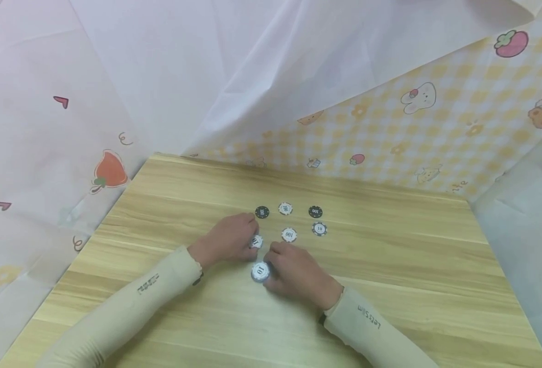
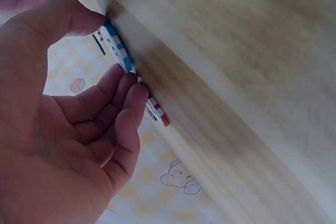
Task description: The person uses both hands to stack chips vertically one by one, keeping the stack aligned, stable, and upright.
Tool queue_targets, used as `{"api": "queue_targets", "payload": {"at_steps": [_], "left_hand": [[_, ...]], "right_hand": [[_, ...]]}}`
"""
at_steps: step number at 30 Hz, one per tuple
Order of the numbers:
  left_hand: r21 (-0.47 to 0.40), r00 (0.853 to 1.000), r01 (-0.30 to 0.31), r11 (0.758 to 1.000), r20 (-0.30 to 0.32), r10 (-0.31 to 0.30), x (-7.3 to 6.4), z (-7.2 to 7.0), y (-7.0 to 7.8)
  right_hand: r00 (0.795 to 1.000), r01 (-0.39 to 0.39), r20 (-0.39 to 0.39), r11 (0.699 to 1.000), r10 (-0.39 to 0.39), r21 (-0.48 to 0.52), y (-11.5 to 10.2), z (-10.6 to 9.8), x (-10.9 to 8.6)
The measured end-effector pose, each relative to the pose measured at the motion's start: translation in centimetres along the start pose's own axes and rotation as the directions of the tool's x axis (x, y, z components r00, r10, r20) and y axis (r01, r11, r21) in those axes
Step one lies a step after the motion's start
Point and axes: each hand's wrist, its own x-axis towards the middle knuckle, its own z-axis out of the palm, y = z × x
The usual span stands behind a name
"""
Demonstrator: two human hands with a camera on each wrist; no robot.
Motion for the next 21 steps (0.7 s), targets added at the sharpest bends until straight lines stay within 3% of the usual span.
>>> {"api": "queue_targets", "payload": {"at_steps": [11, 21], "left_hand": [[-0.017, 1.0, -0.023, 1.0, -0.005, 0.023, -0.5, 0.2, -0.2], [-0.053, 0.994, -0.084, 0.995, -0.08, 0.08, -1.2, 0.6, -0.6]], "right_hand": [[1.0, 0.001, -0.003, 1.0, -0.001, 0.003, 0.0, 0.0, 0.0], [0.999, 0.02, -0.034, 1.0, -0.02, -0.001, 0.0, 0.1, -0.1]]}}
